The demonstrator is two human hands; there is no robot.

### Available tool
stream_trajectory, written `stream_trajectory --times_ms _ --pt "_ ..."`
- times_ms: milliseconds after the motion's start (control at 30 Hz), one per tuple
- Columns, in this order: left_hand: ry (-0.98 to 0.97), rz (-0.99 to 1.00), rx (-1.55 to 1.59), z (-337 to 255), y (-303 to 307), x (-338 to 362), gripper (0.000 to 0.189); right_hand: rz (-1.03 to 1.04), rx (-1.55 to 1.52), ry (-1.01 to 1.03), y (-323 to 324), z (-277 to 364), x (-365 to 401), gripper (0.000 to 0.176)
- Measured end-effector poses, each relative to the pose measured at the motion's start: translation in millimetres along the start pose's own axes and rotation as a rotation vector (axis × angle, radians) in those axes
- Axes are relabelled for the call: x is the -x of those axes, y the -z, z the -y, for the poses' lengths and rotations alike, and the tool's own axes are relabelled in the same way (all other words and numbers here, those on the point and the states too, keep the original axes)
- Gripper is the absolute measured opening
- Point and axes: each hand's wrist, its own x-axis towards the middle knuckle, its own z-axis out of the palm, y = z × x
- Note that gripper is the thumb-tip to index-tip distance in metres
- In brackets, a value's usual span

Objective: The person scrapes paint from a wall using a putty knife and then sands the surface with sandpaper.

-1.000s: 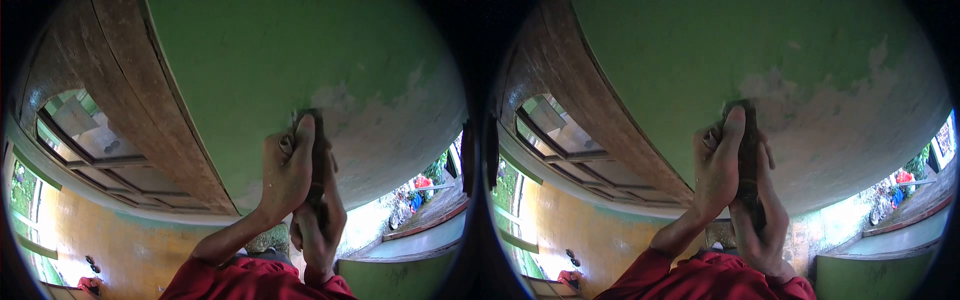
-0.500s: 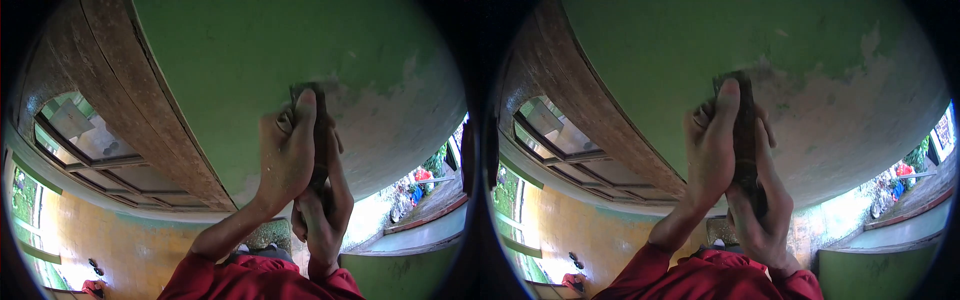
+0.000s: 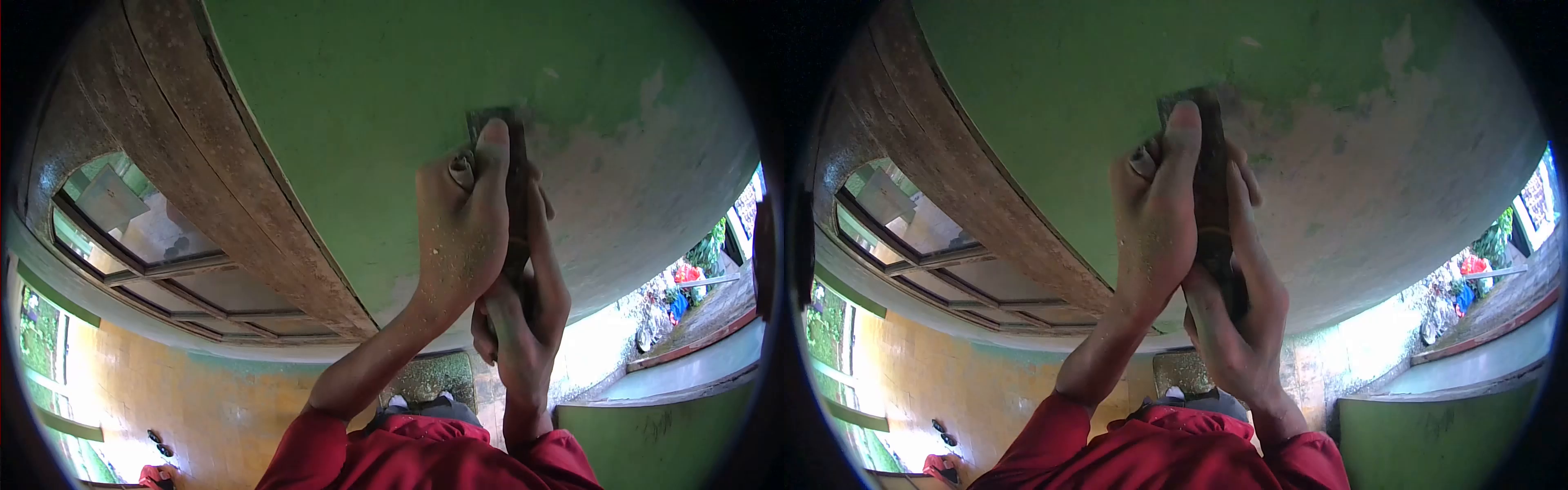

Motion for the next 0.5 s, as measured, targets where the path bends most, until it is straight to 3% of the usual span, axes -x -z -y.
stream_trajectory --times_ms 100,167,233,267,300,333,367,400,433,467,500 --pt "0.013 0.033 0.017 5.1 7.0 6.4 0.043 -0.025 0.047 0.103 7.0 -25.5 -4.1 0.074" --pt "0.031 0.095 -0.539 45.3 38.2 41.1 0.035 -0.014 0.142 0.27 20.9 -78.8 2.8 0.074" --pt "0.047 0.202 -0.719 87.0 76.3 89.3 0.03 -0.02 0.503 0.335 40.8 -133.0 31.0 0.073" --pt "0.045 0.106 -0.787 122.9 99.1 118.4 0.029 -0.027 0.609 0.23 53.6 -161.7 49.9 0.072" --pt "0.451 0.219 -1.015 144.7 135.5 143.1 0.032 -0.036 0.71 0.117 67.2 -192.0 72.0 0.07" --pt "0.634 0.236 -1.06 186.1 181.1 180.8 0.038 -0.106 0.702 0.082 81.6 -225.3 92.7 0.067" --pt "0.416 0.274 -1.21 239.7 243.9 242.9 0.04 -0.126 0.746 -0.301 104.3 -260.8 123.2 0.064" --pt "0.697 0.233 -1.441 258.3 283.0 298.2 0.034 -0.122 0.885 -0.356 134.4 -312.3 162.3 0.06" --pt "0.773 0.402 -1.526 260.1 320.4 348.3 0.03 -0.114 0.982 -0.515 153.9 -340.0 194.3 0.056" --pt "1.198 0.499 -1.571 324.2 415.6 455.8 0.031 -0.085 1.006 -0.445 188.2 -395.6 244.8 0.046" --pt "0.699 0.728 -1.592 314.1 460.2 532.1 0.038 -0.011 0.961 -0.811 190.2 -387.5 266.6 0.038"
